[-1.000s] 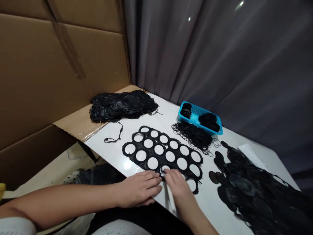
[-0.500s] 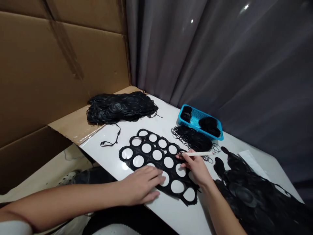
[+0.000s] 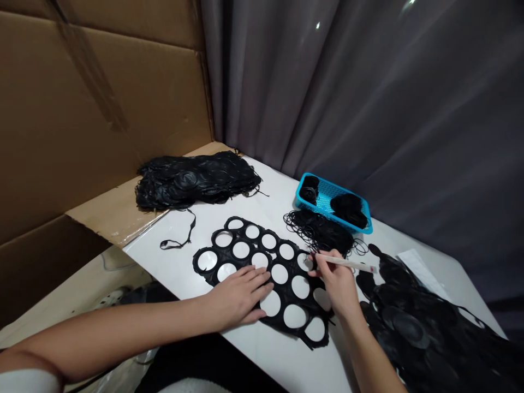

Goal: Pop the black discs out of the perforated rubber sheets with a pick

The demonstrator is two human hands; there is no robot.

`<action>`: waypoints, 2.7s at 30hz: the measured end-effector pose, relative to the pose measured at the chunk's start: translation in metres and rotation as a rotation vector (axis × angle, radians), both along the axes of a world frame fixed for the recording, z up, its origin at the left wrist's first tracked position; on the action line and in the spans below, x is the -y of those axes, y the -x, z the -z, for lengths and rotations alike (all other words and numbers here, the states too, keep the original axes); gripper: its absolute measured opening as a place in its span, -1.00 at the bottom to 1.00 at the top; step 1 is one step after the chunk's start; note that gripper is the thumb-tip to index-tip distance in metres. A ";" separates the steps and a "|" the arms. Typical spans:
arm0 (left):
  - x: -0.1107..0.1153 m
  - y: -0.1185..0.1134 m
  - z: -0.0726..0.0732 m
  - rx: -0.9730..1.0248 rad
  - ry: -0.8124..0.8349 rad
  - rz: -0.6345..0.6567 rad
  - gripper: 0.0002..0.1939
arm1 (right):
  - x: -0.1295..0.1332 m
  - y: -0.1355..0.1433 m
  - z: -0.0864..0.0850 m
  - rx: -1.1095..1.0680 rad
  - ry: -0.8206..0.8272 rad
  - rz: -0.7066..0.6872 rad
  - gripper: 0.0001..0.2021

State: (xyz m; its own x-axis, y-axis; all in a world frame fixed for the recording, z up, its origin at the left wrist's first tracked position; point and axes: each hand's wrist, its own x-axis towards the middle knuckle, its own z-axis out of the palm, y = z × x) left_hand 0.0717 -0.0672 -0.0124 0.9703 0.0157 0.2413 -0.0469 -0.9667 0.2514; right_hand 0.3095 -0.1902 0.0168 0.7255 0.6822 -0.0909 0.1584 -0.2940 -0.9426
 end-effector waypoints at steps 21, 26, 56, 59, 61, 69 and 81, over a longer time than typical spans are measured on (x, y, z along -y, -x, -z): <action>-0.001 -0.001 0.001 -0.009 -0.018 0.004 -0.46 | 0.008 0.053 0.019 0.158 0.075 -0.463 -0.79; -0.001 0.000 0.001 0.005 0.000 0.000 -0.48 | 0.008 0.055 0.018 0.273 0.063 -0.477 -0.80; -0.005 0.002 -0.005 0.018 0.059 0.012 -0.54 | -0.023 -0.053 -0.005 0.558 0.106 0.003 -0.74; -0.012 -0.010 -0.017 -0.009 0.118 0.002 -0.62 | -0.027 -0.043 -0.006 0.036 0.028 -0.068 -0.64; -0.021 -0.022 -0.022 -0.006 0.121 -0.005 -0.59 | -0.031 -0.032 -0.003 -0.249 -0.052 -0.088 -0.59; -0.042 -0.047 -0.002 -0.048 -0.036 -0.018 -0.40 | -0.036 -0.006 0.008 -0.175 -0.024 -0.332 -0.73; -0.042 -0.044 0.005 -0.057 -0.022 -0.020 -0.35 | -0.031 -0.002 0.017 0.295 0.061 -0.489 -0.80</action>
State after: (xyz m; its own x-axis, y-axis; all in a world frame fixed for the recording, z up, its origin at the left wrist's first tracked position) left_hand 0.1159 -0.0252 -0.0175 0.9820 0.0302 0.1862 -0.0140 -0.9727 0.2314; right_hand 0.3111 -0.1589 -0.0004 0.3277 0.9446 0.0179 0.5437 -0.1730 -0.8213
